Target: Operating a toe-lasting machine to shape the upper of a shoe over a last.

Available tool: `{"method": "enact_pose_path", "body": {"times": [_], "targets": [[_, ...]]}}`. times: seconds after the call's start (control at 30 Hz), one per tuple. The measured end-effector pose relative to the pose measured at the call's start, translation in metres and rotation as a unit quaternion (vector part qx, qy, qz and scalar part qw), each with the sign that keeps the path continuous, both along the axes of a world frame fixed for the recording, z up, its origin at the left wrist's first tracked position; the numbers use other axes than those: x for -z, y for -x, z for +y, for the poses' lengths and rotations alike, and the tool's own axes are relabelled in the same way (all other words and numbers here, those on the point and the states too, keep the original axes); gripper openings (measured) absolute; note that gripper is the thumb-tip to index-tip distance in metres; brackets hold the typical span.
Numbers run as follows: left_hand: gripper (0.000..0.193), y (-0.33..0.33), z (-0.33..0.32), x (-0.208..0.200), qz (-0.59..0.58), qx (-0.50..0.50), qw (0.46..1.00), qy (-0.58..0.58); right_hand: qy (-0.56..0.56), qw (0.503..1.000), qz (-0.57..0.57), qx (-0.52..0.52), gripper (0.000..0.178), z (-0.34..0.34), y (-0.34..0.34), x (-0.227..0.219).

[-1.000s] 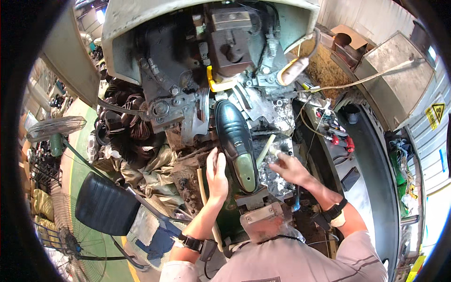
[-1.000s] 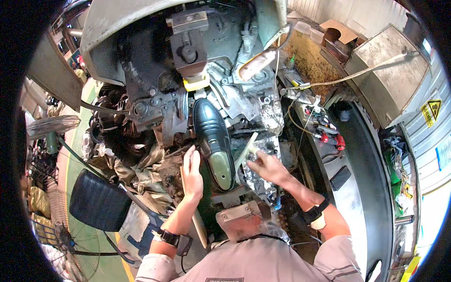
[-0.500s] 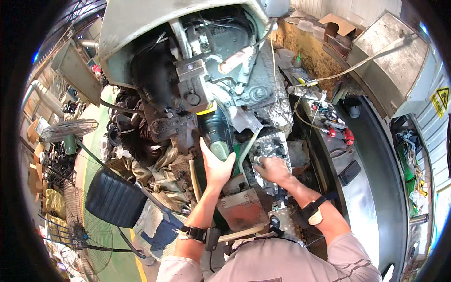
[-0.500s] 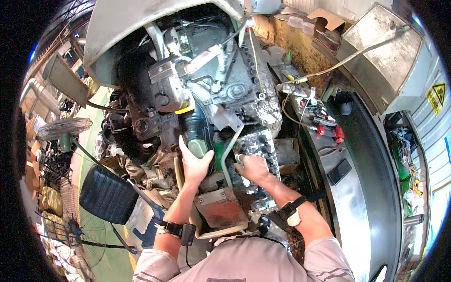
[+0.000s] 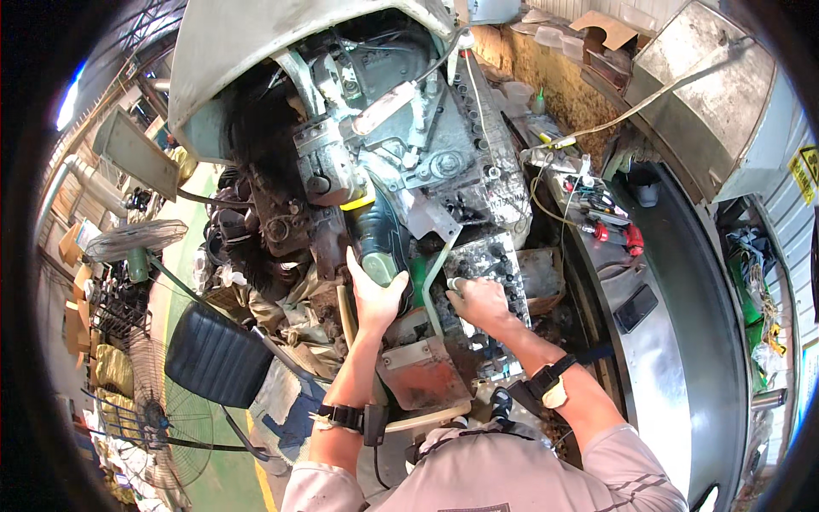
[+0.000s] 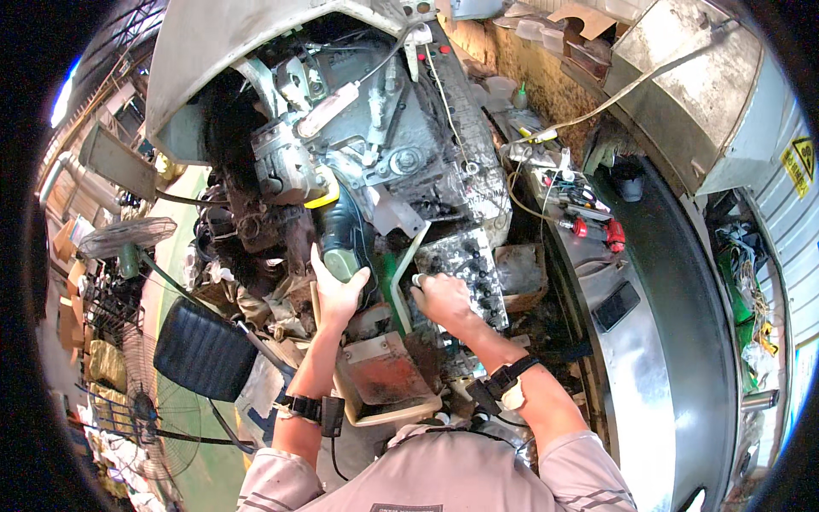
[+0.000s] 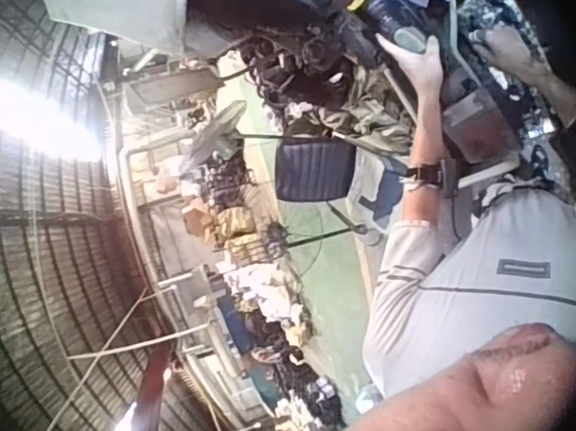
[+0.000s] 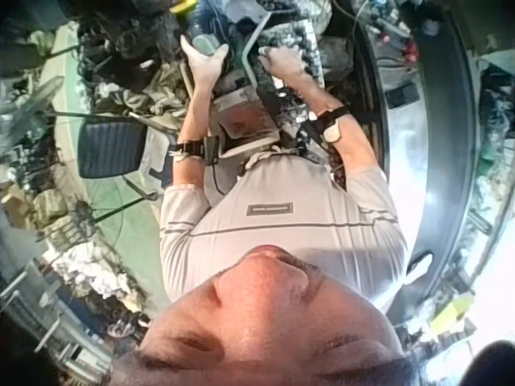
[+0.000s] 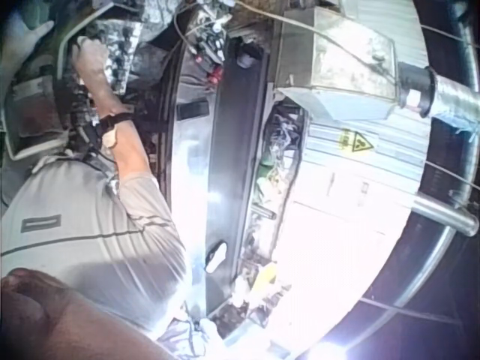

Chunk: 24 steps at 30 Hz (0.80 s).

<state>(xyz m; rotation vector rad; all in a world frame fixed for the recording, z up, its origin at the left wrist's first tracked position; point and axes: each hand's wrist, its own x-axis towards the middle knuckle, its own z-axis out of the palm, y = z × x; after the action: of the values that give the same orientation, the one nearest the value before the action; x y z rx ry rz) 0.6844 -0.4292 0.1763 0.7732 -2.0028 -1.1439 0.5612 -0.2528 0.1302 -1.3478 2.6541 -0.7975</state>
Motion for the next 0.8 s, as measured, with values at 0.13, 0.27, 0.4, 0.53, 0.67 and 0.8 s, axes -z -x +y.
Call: {"method": "enact_pose_path", "body": {"times": [0.13,0.27,0.4,0.53,0.67,0.8], "targets": [[0.108,0.001,0.004,-0.006,0.010,0.006,1.000,-0.017,0.023,1.000,0.005,0.007,0.028,0.000,0.002,0.006],[0.107,-0.001,0.003,-0.009,0.023,0.013,1.000,0.007,0.019,1.000,-0.002,0.012,0.027,-0.002,0.000,0.003],[0.106,-0.001,0.007,-0.014,0.009,0.002,1.000,0.011,0.039,0.999,0.002,0.012,0.027,-0.001,0.000,0.003],[0.107,-0.002,0.003,-0.008,0.002,0.005,1.000,-0.006,0.032,0.999,0.001,0.014,0.027,-0.002,0.001,0.004],[0.105,-0.003,0.001,-0.003,-0.013,-0.009,0.999,0.029,0.021,1.000,-0.006,0.010,0.027,-0.002,-0.001,0.003],[0.109,-0.002,0.000,-0.002,0.004,0.010,1.000,-0.010,0.001,0.999,-0.021,0.027,0.028,-0.002,-0.001,-0.003]]}}
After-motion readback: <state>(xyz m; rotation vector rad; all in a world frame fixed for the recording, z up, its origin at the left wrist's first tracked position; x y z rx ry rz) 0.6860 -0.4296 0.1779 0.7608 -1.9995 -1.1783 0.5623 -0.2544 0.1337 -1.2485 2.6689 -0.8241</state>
